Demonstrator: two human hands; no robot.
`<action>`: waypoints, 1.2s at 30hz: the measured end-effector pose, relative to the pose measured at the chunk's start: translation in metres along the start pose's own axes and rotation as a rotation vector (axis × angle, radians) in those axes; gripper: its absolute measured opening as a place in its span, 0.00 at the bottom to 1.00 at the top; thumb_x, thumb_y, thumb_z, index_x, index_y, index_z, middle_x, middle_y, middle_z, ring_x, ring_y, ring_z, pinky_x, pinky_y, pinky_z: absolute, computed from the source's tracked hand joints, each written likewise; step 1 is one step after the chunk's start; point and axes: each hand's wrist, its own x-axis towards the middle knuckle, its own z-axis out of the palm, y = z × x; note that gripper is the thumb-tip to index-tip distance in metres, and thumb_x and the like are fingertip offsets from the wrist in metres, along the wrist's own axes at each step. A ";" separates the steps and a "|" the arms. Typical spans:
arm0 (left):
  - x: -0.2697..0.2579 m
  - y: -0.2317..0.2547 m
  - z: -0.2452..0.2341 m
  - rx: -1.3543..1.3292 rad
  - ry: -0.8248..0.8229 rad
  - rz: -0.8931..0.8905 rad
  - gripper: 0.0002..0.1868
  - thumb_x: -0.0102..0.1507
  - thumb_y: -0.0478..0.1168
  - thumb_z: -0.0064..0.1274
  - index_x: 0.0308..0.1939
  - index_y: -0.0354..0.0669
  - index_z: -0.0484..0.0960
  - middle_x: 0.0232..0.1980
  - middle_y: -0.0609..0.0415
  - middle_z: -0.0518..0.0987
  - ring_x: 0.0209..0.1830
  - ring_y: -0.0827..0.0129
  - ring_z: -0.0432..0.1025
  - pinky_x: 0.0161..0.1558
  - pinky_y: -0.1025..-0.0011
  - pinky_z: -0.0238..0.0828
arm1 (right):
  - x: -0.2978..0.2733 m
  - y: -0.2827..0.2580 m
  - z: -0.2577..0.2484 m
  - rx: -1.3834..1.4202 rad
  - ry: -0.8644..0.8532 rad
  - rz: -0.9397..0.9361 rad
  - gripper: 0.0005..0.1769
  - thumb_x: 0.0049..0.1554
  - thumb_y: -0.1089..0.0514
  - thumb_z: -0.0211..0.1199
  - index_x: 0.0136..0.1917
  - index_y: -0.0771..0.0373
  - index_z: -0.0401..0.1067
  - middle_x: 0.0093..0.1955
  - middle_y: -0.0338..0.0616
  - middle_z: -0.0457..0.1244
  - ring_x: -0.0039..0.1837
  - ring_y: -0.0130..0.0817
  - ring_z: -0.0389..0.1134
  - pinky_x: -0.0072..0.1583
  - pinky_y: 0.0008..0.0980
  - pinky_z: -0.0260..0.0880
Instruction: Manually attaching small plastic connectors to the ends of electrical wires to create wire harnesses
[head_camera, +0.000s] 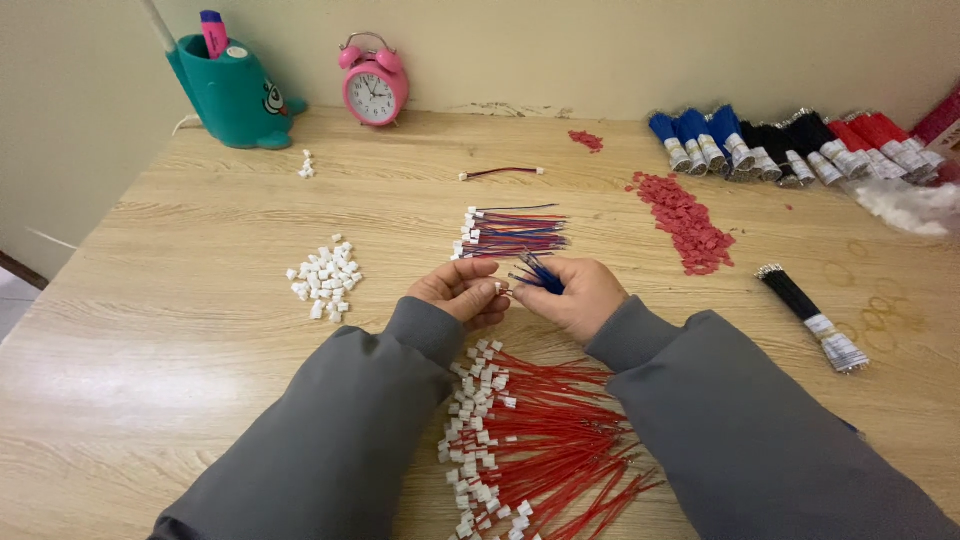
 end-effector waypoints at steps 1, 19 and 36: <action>0.001 -0.001 0.000 0.000 -0.001 -0.001 0.16 0.62 0.31 0.53 0.54 0.38 0.76 0.41 0.45 0.81 0.38 0.59 0.79 0.42 0.62 0.82 | 0.000 0.001 0.000 0.000 0.001 0.001 0.04 0.47 0.59 0.71 0.38 0.59 0.79 0.31 0.35 0.67 0.37 0.20 0.62 0.44 0.21 0.68; 0.016 -0.013 -0.005 0.152 0.054 0.142 0.14 0.60 0.31 0.57 0.50 0.37 0.79 0.37 0.48 0.81 0.35 0.66 0.78 0.39 0.69 0.82 | -0.001 0.007 -0.001 -0.220 -0.032 -0.239 0.09 0.55 0.54 0.65 0.43 0.61 0.77 0.34 0.47 0.67 0.41 0.30 0.65 0.48 0.36 0.68; 0.001 0.014 -0.007 1.071 0.044 0.436 0.20 0.52 0.40 0.66 0.49 0.54 0.83 0.49 0.48 0.77 0.45 0.51 0.77 0.43 0.60 0.80 | 0.006 0.011 0.007 0.355 0.236 -0.383 0.13 0.62 0.52 0.57 0.49 0.65 0.73 0.31 0.47 0.64 0.32 0.31 0.70 0.38 0.28 0.76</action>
